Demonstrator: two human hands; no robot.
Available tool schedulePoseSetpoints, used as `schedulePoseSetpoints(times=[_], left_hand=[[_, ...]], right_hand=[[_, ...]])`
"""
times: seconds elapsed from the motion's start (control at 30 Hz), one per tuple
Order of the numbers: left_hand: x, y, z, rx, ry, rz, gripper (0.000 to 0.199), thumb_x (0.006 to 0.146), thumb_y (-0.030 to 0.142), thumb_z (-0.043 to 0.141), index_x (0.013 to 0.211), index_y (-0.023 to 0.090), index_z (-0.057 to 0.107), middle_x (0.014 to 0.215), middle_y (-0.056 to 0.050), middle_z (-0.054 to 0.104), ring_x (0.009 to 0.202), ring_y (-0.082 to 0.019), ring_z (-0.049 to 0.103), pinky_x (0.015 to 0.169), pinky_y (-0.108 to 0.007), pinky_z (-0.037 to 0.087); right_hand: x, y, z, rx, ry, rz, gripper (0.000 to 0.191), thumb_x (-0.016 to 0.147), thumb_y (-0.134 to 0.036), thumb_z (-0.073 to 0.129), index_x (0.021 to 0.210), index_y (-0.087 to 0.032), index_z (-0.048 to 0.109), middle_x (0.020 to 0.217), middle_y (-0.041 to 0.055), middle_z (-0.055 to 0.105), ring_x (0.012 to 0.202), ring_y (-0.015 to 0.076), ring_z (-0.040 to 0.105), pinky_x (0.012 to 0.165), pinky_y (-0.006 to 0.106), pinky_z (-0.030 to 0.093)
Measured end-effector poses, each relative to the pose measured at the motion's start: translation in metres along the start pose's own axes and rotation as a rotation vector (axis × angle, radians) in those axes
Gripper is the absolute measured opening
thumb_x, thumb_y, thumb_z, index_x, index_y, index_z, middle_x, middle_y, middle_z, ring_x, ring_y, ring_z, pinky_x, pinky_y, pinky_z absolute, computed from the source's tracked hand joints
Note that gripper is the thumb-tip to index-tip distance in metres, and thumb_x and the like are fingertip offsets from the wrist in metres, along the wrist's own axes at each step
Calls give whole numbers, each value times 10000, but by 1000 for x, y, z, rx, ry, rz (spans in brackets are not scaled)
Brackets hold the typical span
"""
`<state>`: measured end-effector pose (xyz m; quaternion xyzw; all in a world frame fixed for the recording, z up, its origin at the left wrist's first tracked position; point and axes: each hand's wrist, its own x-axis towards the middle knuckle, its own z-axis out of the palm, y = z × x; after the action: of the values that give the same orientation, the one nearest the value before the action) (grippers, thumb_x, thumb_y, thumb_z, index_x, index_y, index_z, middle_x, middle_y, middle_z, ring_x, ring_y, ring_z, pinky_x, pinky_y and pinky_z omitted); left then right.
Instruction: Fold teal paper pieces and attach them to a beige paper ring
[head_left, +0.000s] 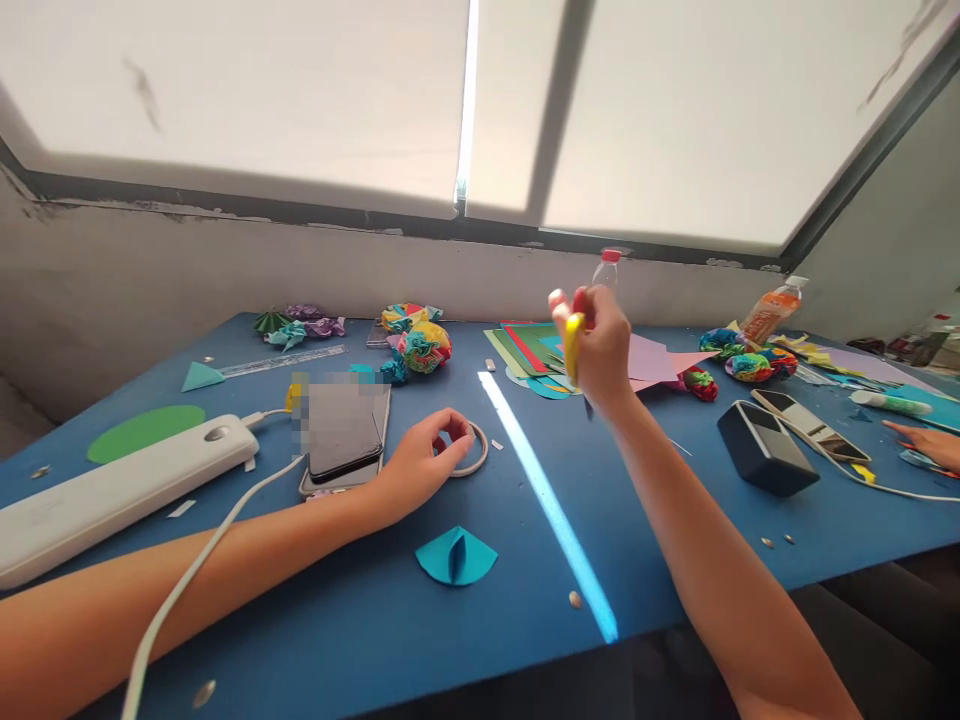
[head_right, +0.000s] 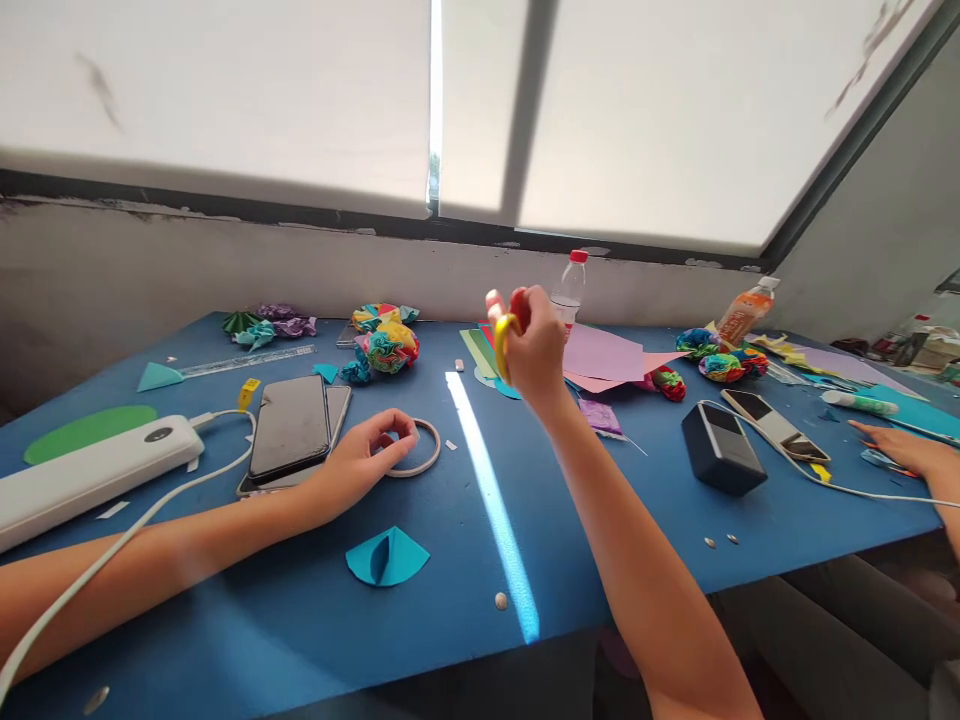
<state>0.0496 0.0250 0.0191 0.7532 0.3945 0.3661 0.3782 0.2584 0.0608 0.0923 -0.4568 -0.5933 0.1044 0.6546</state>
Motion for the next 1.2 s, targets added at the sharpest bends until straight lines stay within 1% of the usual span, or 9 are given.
schedulePoseSetpoints(times=[0.07, 0.13, 0.23, 0.33, 0.43, 0.53, 0.73, 0.97, 1.2], left_hand=[[-1, -1, 0, -12, 8, 20, 184, 803, 353, 518, 836, 175, 553, 817, -11, 567, 715, -141, 510, 656, -263, 421], [-2, -2, 0, -30, 21, 39, 178, 817, 346, 499, 869, 180, 538, 859, -16, 565, 752, -145, 514, 691, -271, 423], [-3, -4, -1, -73, 43, 61, 189, 839, 348, 465, 930, 185, 498, 915, -33, 552, 838, -162, 520, 743, -290, 425], [-1, -6, -2, -131, 64, 75, 237, 851, 356, 438, 1020, 191, 441, 940, -48, 524, 906, -177, 514, 736, -290, 431], [0, -8, -3, -183, 73, 83, 286, 852, 363, 429, 1083, 198, 388, 933, -48, 507, 907, -177, 509, 701, -279, 430], [-1, -7, -2, -214, 50, 82, 318, 846, 370, 438, 1108, 198, 382, 927, -45, 511, 888, -175, 515, 692, -276, 430], [-6, -3, -1, -203, -12, 71, 341, 845, 390, 450, 1124, 195, 429, 950, -43, 525, 872, -166, 510, 722, -278, 415], [-2, -7, 0, -182, 31, 102, 356, 834, 370, 485, 1143, 216, 399, 931, -36, 546, 902, -183, 533, 758, -305, 428], [-2, -8, 1, -84, 32, 137, 330, 840, 324, 464, 1141, 201, 412, 949, -49, 563, 911, -187, 558, 740, -304, 462]], right_hand=[[-16, 7, 6, -333, -205, -48, 179, 719, -282, 601, 721, -214, 435, 755, 35, 487, 758, 184, 468, 642, 292, 378], [-34, 18, 18, -470, -333, -59, 109, 680, -164, 560, 741, -197, 476, 803, 68, 538, 791, 204, 495, 663, 300, 380], [-52, 32, 35, -600, -533, -48, 93, 658, -139, 566, 729, -181, 523, 786, 94, 592, 765, 213, 539, 650, 287, 399], [-56, 34, 39, -656, -632, -50, 42, 708, -172, 582, 686, -171, 546, 778, 125, 624, 827, 243, 574, 721, 305, 417], [-54, 24, 33, -602, -633, -78, 133, 819, -261, 530, 849, -152, 600, 910, 131, 647, 930, 252, 586, 789, 333, 423], [-56, 11, 30, -443, -661, -117, 253, 921, -346, 415, 1004, -189, 595, 949, 57, 667, 869, 166, 618, 735, 267, 450], [-71, 6, 34, -279, -583, -200, 172, 891, -288, 481, 834, -187, 608, 774, 13, 657, 739, 127, 592, 709, 246, 436], [-71, 9, 33, -275, -491, -260, 123, 861, -251, 505, 795, -187, 587, 737, 16, 632, 689, 126, 563, 671, 247, 427], [-73, 9, 33, -294, -489, -302, 96, 842, -219, 487, 771, -186, 543, 708, -3, 600, 669, 116, 536, 686, 249, 400]])
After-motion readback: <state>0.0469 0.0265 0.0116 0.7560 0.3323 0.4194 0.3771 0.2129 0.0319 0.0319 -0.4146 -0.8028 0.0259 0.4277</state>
